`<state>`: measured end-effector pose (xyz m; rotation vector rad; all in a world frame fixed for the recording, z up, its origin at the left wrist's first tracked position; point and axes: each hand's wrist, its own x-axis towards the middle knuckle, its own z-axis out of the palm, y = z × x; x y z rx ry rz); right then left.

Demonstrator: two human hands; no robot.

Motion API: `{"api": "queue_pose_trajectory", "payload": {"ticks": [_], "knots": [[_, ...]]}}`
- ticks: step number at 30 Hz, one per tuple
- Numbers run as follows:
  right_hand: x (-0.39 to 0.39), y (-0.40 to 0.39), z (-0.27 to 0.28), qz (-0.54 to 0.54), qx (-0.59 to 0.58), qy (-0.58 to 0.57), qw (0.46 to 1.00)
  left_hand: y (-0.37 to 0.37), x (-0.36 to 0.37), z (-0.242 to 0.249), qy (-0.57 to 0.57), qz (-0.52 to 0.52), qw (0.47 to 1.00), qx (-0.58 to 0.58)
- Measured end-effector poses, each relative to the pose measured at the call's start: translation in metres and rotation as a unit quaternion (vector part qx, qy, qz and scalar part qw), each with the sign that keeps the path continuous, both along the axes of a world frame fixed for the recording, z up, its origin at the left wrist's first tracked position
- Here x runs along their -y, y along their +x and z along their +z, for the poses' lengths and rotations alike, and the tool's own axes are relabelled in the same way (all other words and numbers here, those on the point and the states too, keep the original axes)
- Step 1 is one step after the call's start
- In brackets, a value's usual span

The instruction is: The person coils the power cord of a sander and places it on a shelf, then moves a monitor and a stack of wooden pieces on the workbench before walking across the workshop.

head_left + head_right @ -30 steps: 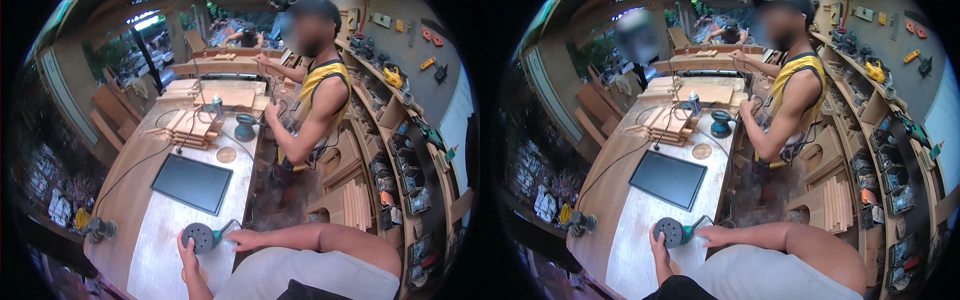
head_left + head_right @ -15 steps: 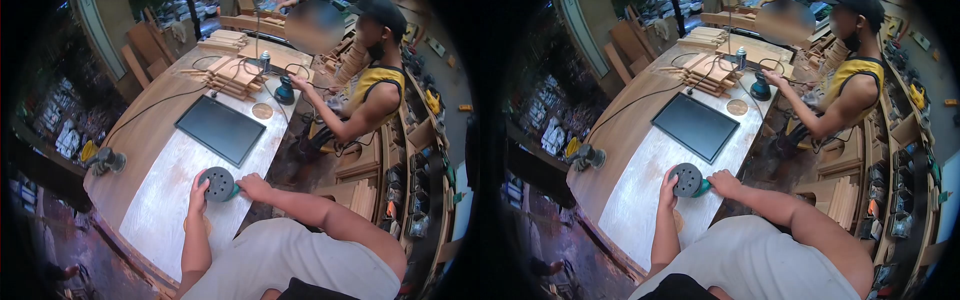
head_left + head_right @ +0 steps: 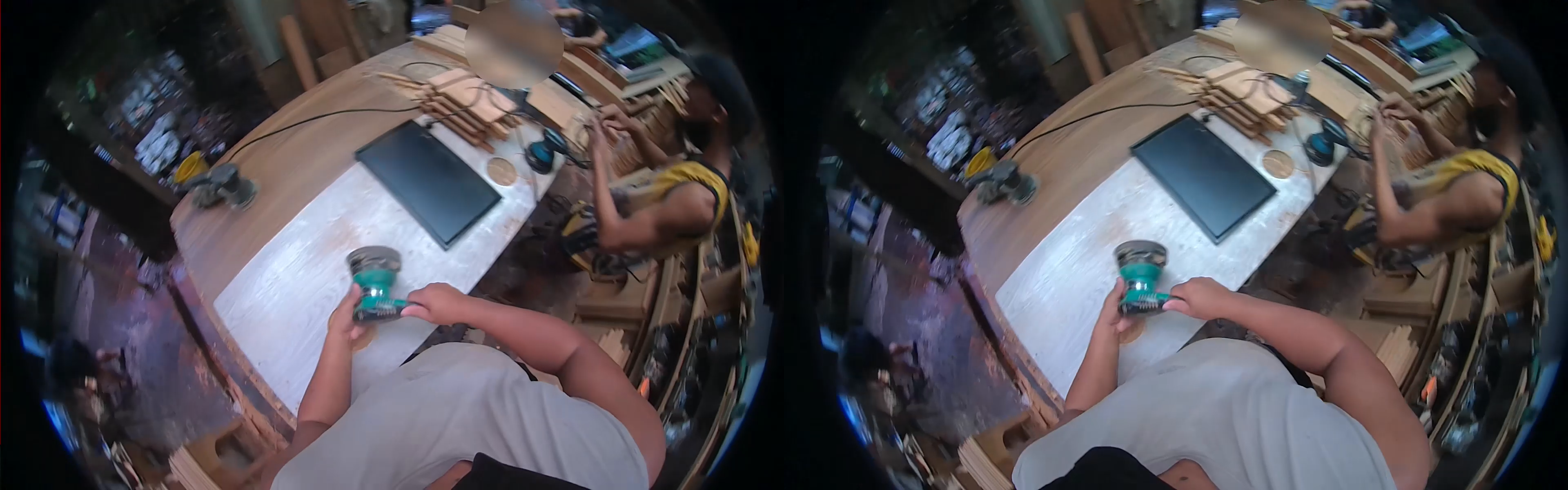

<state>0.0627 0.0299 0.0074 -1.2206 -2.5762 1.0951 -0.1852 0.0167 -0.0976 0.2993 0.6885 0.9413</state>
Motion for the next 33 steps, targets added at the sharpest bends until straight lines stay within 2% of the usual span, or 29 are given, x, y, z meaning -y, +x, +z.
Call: {"api": "queue_pose_trajectory", "payload": {"ticks": [1, 2, 4, 6, 7, 8, 10, 12, 14, 16, 17, 19, 20, 22, 24, 26, 29, 30, 31, 32, 33], "knots": [[-0.002, -0.005, -0.006, -0.018, -0.042, 0.013, 0.999, -0.008, 0.007, -0.003, -0.031, 0.012, 0.998, 0.044], [-0.008, -0.01, -0.006, -0.015, -0.057, -0.015, 0.998, 0.004, 0.014, 0.028, -0.009, 0.058, 0.996, 0.07], [-0.019, -0.017, -0.016, -0.015, -0.106, -0.086, 0.991, 0.004, 0.026, 0.05, 0.016, 0.071, 0.995, 0.074], [-0.021, -0.029, -0.021, -0.053, -0.146, -0.18, 0.971, -0.003, 0.034, 0.068, 0.009, 0.092, 0.992, -0.082], [-0.021, -0.035, -0.013, -0.087, -0.15, -0.226, 0.958, -0.013, 0.034, 0.071, 0.013, 0.007, 0.991, -0.133], [-0.023, -0.039, -0.012, -0.063, -0.148, -0.232, 0.959, -0.013, 0.038, 0.074, 0.004, 0.013, 0.969, -0.246], [-0.03, -0.05, -0.013, -0.122, -0.186, -0.395, 0.891, -0.021, 0.038, 0.036, 0.209, 0.061, 0.894, -0.393], [-0.029, -0.059, -0.017, -0.127, -0.191, -0.405, 0.885, -0.032, 0.035, 0.031, 0.206, 0.043, 0.858, -0.469], [-0.033, -0.062, -0.024, -0.127, -0.188, -0.442, 0.868, -0.038, 0.035, 0.074, 0.213, 0.011, 0.757, -0.618], [-0.039, -0.068, -0.028, -0.115, -0.179, -0.457, 0.864, -0.033, 0.031, 0.068, 0.228, 0.145, 0.787, -0.554], [-0.039, -0.062, -0.029, -0.135, -0.175, -0.464, 0.858, -0.032, 0.024, 0.062, 0.233, 0.158, 0.8, -0.531], [-0.04, -0.063, -0.025, -0.108, -0.141, -0.377, 0.909, -0.026, 0.015, 0.072, 0.23, 0.177, 0.802, -0.522], [-0.041, -0.062, -0.026, -0.11, -0.128, -0.357, 0.919, -0.022, 0.007, 0.056, 0.244, 0.194, 0.785, -0.536], [-0.042, -0.063, -0.019, -0.115, -0.105, -0.325, 0.933, -0.018, -0.005, 0.05, 0.289, 0.236, 0.772, -0.514], [-0.04, -0.062, -0.016, -0.122, -0.092, -0.332, 0.931, -0.011, -0.01, 0.047, 0.286, 0.283, 0.789, -0.464], [-0.043, -0.068, -0.02, -0.109, -0.08, -0.323, 0.937, -0.009, -0.01, 0.039, 0.236, 0.295, 0.841, -0.387], [-0.042, -0.065, -0.024, -0.064, -0.034, -0.248, 0.966, -0.011, -0.013, 0.015, 0.238, 0.302, 0.841, -0.379], [-0.042, -0.062, -0.027, -0.043, -0.065, -0.224, 0.971, -0.01, -0.016, 0.006, 0.249, 0.309, 0.842, -0.365], [-0.035, -0.062, -0.012, -0.092, -0.072, -0.29, 0.95, -0.01, -0.013, 0.017, 0.239, 0.299, 0.852, -0.357], [-0.038, -0.063, -0.036, -0.084, -0.093, -0.289, 0.949, -0.005, -0.011, 0.025, 0.219, 0.318, 0.86, -0.335], [-0.038, -0.064, -0.035, -0.092, -0.101, -0.304, 0.943, -0.004, -0.012, 0.023, 0.223, 0.323, 0.858, -0.331]]}}
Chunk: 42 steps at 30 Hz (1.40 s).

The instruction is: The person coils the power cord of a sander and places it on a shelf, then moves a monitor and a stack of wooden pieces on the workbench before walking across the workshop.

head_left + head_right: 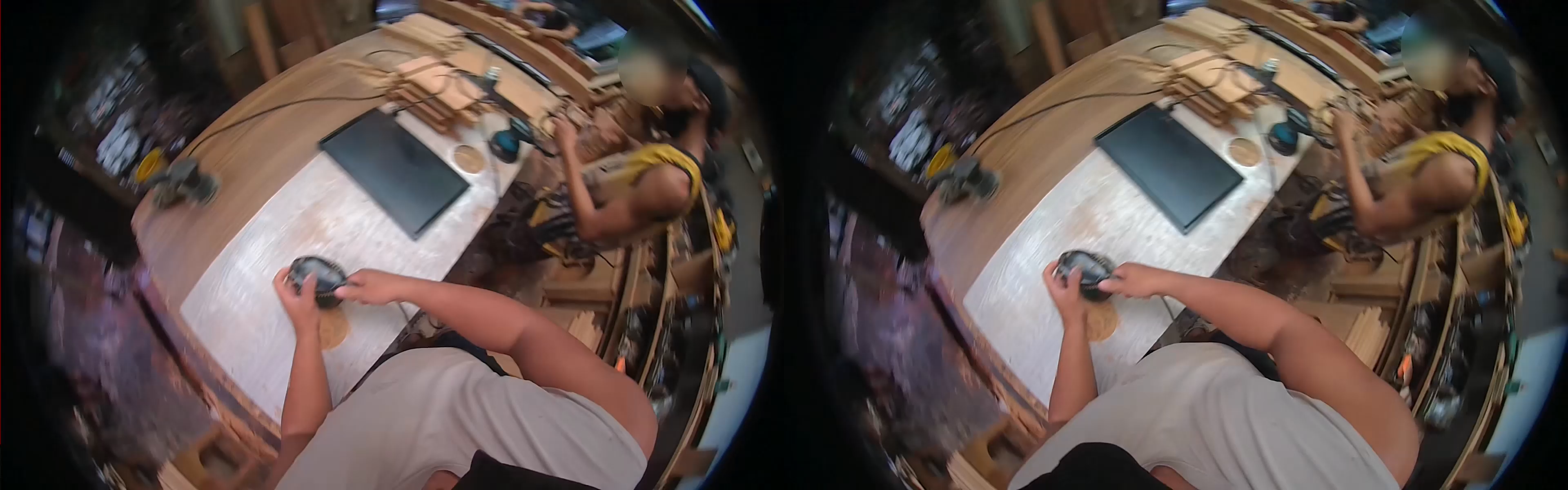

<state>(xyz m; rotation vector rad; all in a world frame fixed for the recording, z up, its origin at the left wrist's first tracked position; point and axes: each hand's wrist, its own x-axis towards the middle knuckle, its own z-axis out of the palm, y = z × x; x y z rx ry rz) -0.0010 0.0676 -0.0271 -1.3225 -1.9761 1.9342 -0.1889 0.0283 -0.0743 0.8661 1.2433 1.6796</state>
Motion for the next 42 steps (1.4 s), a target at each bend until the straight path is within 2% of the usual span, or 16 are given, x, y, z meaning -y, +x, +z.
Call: {"api": "queue_pose_trajectory", "payload": {"ticks": [2, 11, 16, 21, 32, 36, 38, 40, 42], "knots": [[-0.002, 0.001, 0.009, 0.006, 0.006, -0.033, 0.999, 0.0, 0.0, -0.005, 0.013, -0.007, 1.0, 0.003], [-0.002, 0.004, 0.002, 0.014, -0.021, -0.022, 0.999, 0.0, -0.001, -0.017, 0.009, 0.027, 0.999, -0.035], [-0.006, 0.003, 0.003, 0.035, -0.012, -0.02, 0.999, 0.004, 0.002, 0.0, 0.001, 0.031, 0.999, -0.037], [-0.003, 0.004, 0.002, 0.031, -0.002, -0.024, 0.999, 0.005, 0.0, -0.007, 0.023, 0.029, 0.999, -0.037], [0.004, 0.011, -0.005, 0.025, -0.056, -0.017, 0.998, 0.011, 0.0, 0.004, 0.02, 0.033, 0.996, -0.083], [0.016, 0.035, -0.011, 0.076, -0.055, -0.045, 0.995, 0.008, -0.001, -0.003, 0.025, 0.039, 0.997, -0.068], [0.027, 0.056, -0.011, 0.037, -0.058, -0.095, 0.993, 0.015, -0.001, 0.001, 0.031, 0.057, 0.994, -0.083], [0.028, 0.086, -0.012, 0.045, -0.093, -0.173, 0.979, 0.019, -0.001, 0.007, 0.032, 0.064, 0.995, -0.074], [0.027, 0.119, -0.013, 0.048, -0.047, -0.141, 0.988, 0.021, -0.001, 0.008, 0.027, 0.069, 0.995, -0.071]]}}
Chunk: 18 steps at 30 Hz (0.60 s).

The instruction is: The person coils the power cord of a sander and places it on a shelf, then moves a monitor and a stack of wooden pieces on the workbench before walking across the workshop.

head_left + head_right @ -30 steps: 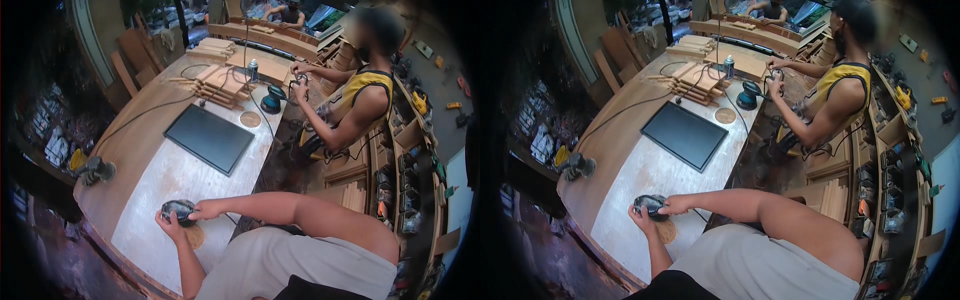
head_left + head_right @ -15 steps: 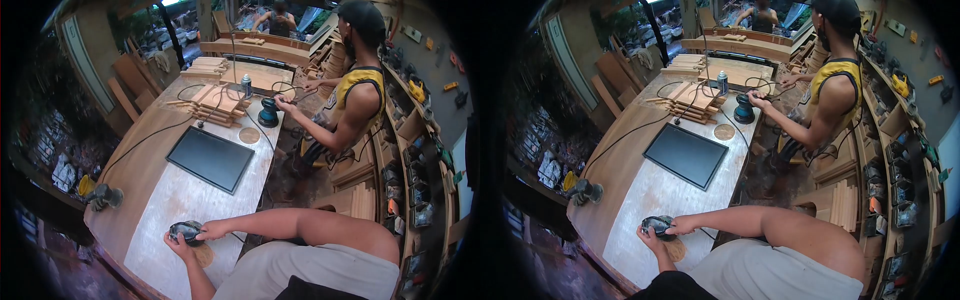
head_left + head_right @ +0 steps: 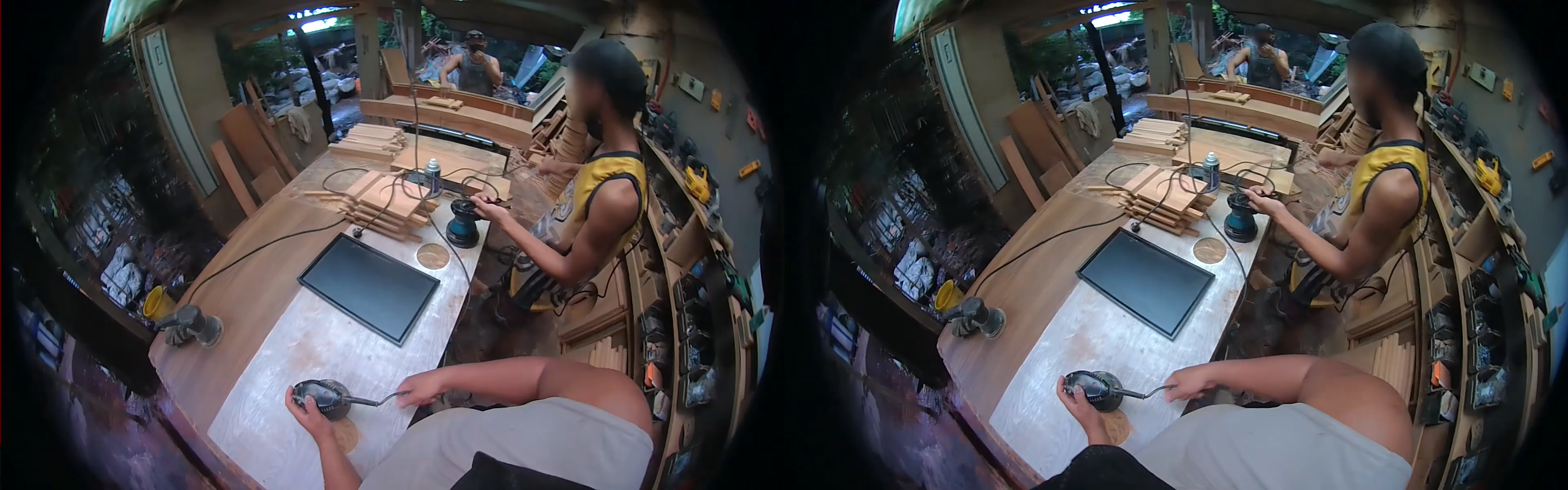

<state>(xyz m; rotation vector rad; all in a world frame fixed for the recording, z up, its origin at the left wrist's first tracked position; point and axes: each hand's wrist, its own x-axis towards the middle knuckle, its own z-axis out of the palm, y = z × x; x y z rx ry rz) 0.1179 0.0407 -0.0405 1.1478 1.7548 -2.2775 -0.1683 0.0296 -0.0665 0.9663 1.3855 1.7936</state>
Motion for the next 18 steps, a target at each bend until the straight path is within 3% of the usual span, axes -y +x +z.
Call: {"api": "queue_pose_trajectory", "payload": {"ticks": [2, 3, 5, 7, 10, 12, 15, 17, 18], "knots": [[-0.006, 0.041, -0.003, 0.053, 0.074, 0.086, 0.992, -0.003, -0.001, -0.006, 0.015, -0.01, 1.0, -0.022], [-0.009, 0.068, -0.025, 0.078, 0.02, 0.26, 0.962, -0.003, 0.0, -0.005, 0.003, -0.005, 0.999, -0.046], [-0.016, 0.121, -0.002, 0.071, 0.038, 0.289, 0.954, -0.004, 0.0, -0.005, 0.006, 0.0, 0.996, -0.094], [-0.026, 0.162, 0.054, 0.032, 0.166, 0.33, 0.929, 0.004, 0.002, 0.004, 0.001, 0.005, 0.997, -0.077], [-0.047, 0.19, 0.151, -0.055, 0.339, 0.497, 0.797, 0.012, 0.005, 0.009, -0.015, 0.017, 0.996, -0.081], [-0.077, 0.204, 0.178, -0.111, 0.383, 0.559, 0.727, 0.017, 0.002, 0.011, -0.006, 0.032, 0.997, -0.065], [-0.119, 0.205, 0.212, -0.171, 0.271, 0.741, 0.59, 0.024, 0.0, 0.007, -0.028, 0.067, 0.994, -0.079], [-0.154, 0.215, 0.231, -0.172, 0.261, 0.808, 0.5, 0.031, -0.001, 0.009, -0.075, 0.113, 0.981, -0.138], [-0.179, 0.224, 0.237, -0.224, 0.227, 0.837, 0.445, 0.025, -0.001, -0.004, -0.053, 0.109, 0.989, -0.084]]}}
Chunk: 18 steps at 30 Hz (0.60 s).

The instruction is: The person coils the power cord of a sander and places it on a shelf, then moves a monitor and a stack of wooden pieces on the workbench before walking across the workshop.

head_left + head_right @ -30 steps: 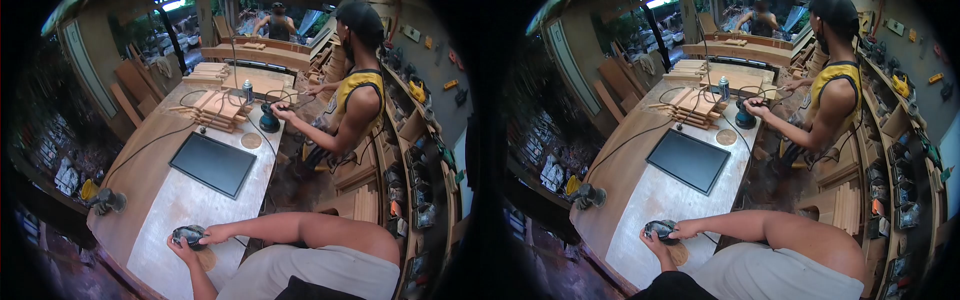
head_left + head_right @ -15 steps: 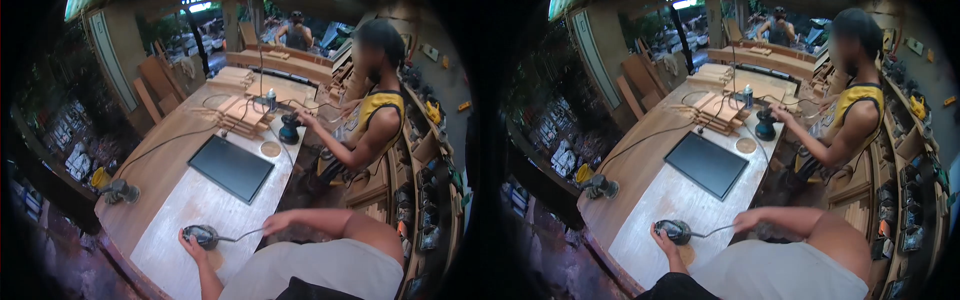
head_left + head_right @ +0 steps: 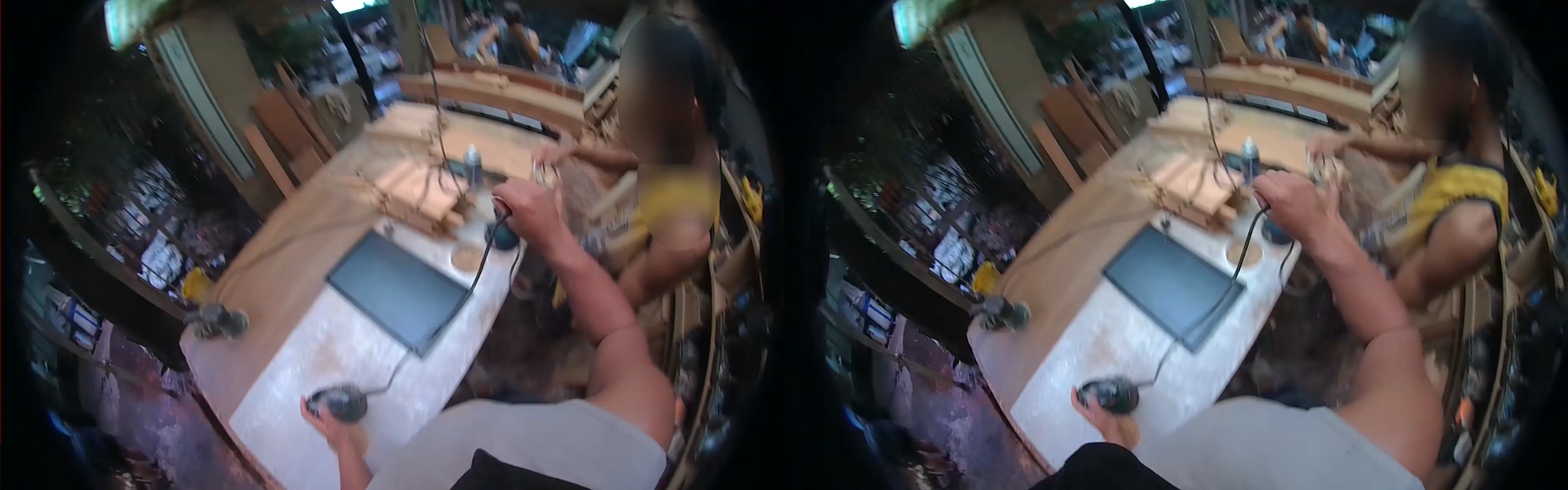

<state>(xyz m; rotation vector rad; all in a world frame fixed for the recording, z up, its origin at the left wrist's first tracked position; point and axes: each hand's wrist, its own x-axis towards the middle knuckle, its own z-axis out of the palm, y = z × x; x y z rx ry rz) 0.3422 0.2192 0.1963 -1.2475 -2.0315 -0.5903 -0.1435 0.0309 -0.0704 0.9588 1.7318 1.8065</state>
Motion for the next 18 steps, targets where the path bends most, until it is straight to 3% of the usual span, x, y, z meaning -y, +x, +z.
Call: {"api": "queue_pose_trajectory", "payload": {"ticks": [1, 4, 6, 7, 8, 9, 12, 14, 17, 18], "knots": [[-0.022, 0.008, 0.012, -0.008, -0.049, 0.063, 0.997, -0.004, -0.003, -0.014, 0.029, -0.007, 0.998, 0.052], [-0.079, 0.027, 0.057, -0.018, -0.105, 0.169, 0.98, 0.01, 0.015, -0.007, 0.011, 0.012, 0.99, -0.139], [-0.119, 0.034, 0.097, -0.012, -0.118, 0.222, 0.968, 0.022, 0.023, -0.006, -0.071, 0.106, 0.895, -0.427], [-0.146, 0.044, 0.116, 0.0, -0.135, 0.262, 0.956, 0.037, 0.018, 0.015, -0.065, 0.119, 0.894, -0.427], [-0.174, 0.059, 0.134, 0.021, -0.157, 0.266, 0.951, 0.054, 0.014, 0.044, -0.078, 0.144, 0.969, -0.188], [-0.198, 0.071, 0.151, 0.006, -0.186, 0.228, 0.956, 0.068, 0.01, 0.059, -0.085, 0.156, 0.982, 0.064], [-0.282, 0.093, 0.196, 0.001, -0.234, 0.238, 0.943, 0.075, -0.001, 0.055, 0.009, 0.169, 0.982, 0.081], [-0.32, 0.088, 0.229, 0.064, -0.302, 0.171, 0.936, 0.069, -0.006, 0.046, 0.056, 0.145, 0.983, 0.103], [-0.371, 0.07, 0.262, 0.145, -0.232, 0.176, 0.946, 0.062, -0.012, 0.034, 0.107, 0.113, 0.978, 0.136], [-0.381, 0.06, 0.27, 0.124, -0.236, 0.159, 0.951, 0.059, -0.011, 0.03, 0.122, 0.103, 0.976, 0.147]]}}
